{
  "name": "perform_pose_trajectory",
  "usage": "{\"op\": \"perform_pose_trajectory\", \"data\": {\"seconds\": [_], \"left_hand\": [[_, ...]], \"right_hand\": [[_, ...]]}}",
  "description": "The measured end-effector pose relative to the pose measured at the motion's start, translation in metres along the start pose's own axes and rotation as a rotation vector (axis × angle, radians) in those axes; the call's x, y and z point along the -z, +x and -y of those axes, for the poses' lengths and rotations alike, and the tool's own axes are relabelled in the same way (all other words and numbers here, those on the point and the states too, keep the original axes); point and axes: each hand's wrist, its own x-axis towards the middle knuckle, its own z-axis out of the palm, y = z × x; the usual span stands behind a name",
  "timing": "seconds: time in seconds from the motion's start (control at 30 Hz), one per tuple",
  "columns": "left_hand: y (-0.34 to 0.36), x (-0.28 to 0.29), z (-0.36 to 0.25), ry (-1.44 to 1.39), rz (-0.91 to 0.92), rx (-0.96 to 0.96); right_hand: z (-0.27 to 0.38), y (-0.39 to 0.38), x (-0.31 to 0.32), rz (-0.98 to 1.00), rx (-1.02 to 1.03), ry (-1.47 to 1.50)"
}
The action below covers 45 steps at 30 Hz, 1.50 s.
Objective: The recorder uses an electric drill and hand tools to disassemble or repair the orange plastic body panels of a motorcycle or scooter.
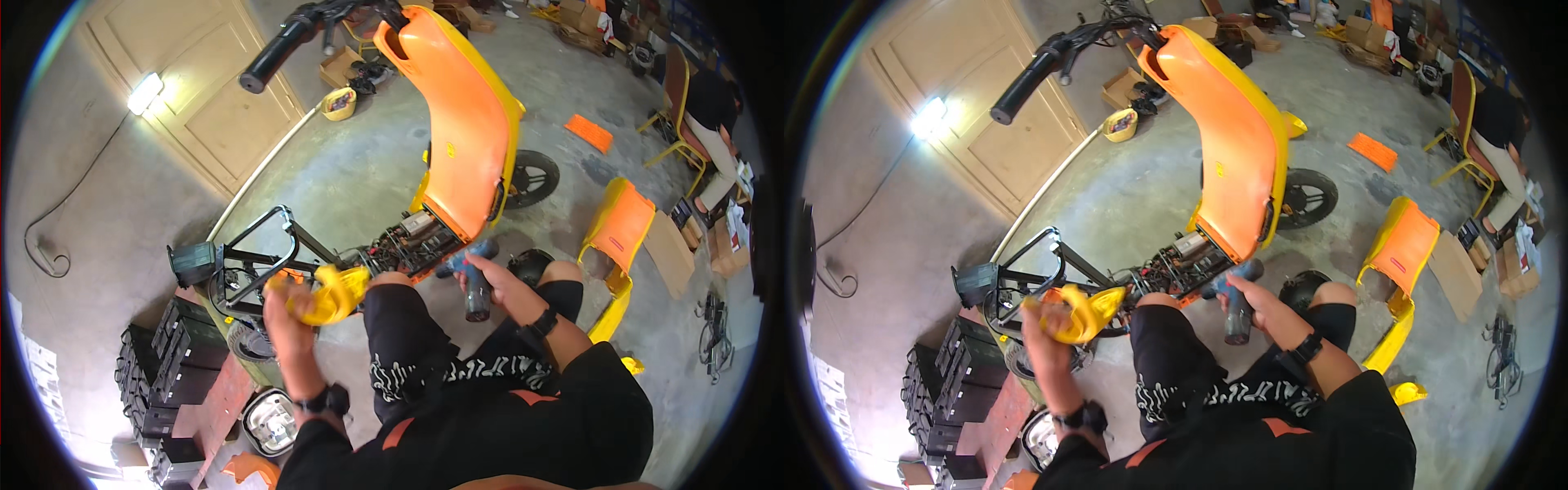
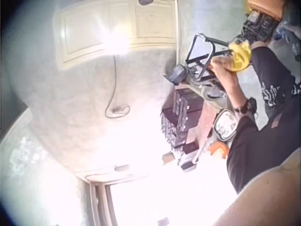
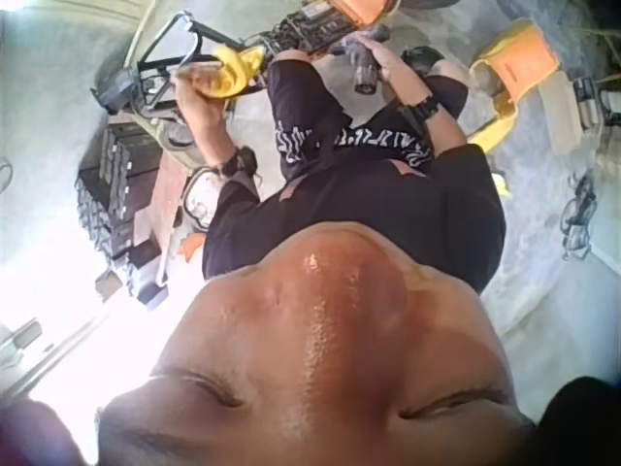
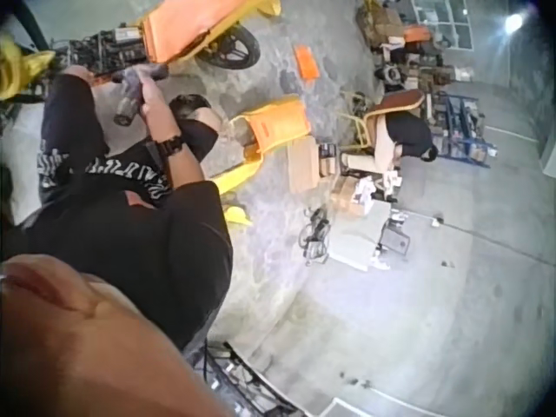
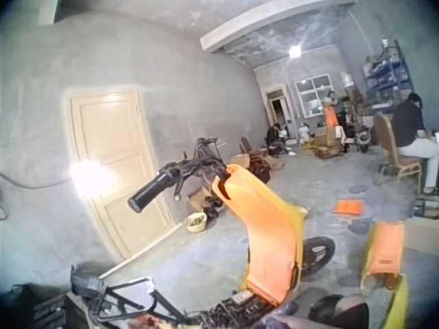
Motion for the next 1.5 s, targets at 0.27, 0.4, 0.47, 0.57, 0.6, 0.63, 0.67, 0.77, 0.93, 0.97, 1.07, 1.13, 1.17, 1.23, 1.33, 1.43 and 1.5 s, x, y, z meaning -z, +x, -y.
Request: {"op": "perform_pose_trajectory", "data": {"seconds": [0.27,0.4,0.47,0.57,0.6,0.63,0.67,0.77,0.93,0.97,1.07,1.13,1.17,1.23,1.33,1.43,1.5], "left_hand": [[0.002,-0.121,0.134,-0.289,0.545,0.389],[0.009,-0.121,0.147,-0.264,0.448,0.423],[0.016,-0.123,0.152,-0.236,0.382,0.432],[0.030,-0.123,0.160,-0.217,0.248,0.478],[0.032,-0.122,0.164,-0.265,0.173,0.450],[0.035,-0.121,0.168,-0.340,0.162,0.380],[0.034,-0.118,0.172,-0.325,0.102,0.432],[0.022,-0.108,0.181,-0.525,0.140,0.252],[0.003,-0.110,0.179,0.111,0.447,-0.295],[0.004,-0.115,0.178,0.177,0.439,-0.326],[0.014,-0.136,0.183,0.179,0.307,-0.200],[0.030,-0.145,0.186,0.143,0.332,-0.171],[0.042,-0.147,0.186,0.087,0.372,-0.142],[0.075,-0.148,0.183,0.206,0.331,-0.263],[0.150,-0.148,0.163,0.497,0.265,-0.541],[0.234,-0.162,0.138,0.857,0.103,-0.958],[0.274,-0.180,0.128,0.804,0.114,-0.961]], "right_hand": [[-0.003,-0.077,-0.028,0.042,0.260,-0.270],[-0.001,-0.094,-0.024,0.009,0.140,-0.351],[-0.002,-0.095,-0.024,-0.033,0.055,-0.327],[-0.005,-0.084,-0.031,0.065,0.129,-0.080],[-0.003,-0.081,-0.032,0.082,0.141,-0.103],[0.000,-0.077,-0.035,0.096,0.146,-0.112],[0.002,-0.073,-0.037,0.058,0.186,-0.078],[0.012,-0.062,-0.043,0.053,0.254,-0.074],[0.012,-0.051,-0.065,-0.012,0.339,0.063],[0.010,-0.051,-0.068,0.003,0.321,0.162],[0.005,-0.048,-0.074,0.016,0.216,0.180],[0.002,-0.048,-0.068,0.044,0.130,0.161],[0.002,-0.051,-0.061,0.009,0.128,0.152],[0.009,-0.062,-0.039,0.084,0.095,0.176],[0.030,-0.098,0.007,0.099,0.121,0.169],[0.046,-0.130,0.055,0.019,0.259,-0.033],[0.051,-0.148,0.084,0.028,0.493,-0.011]]}}
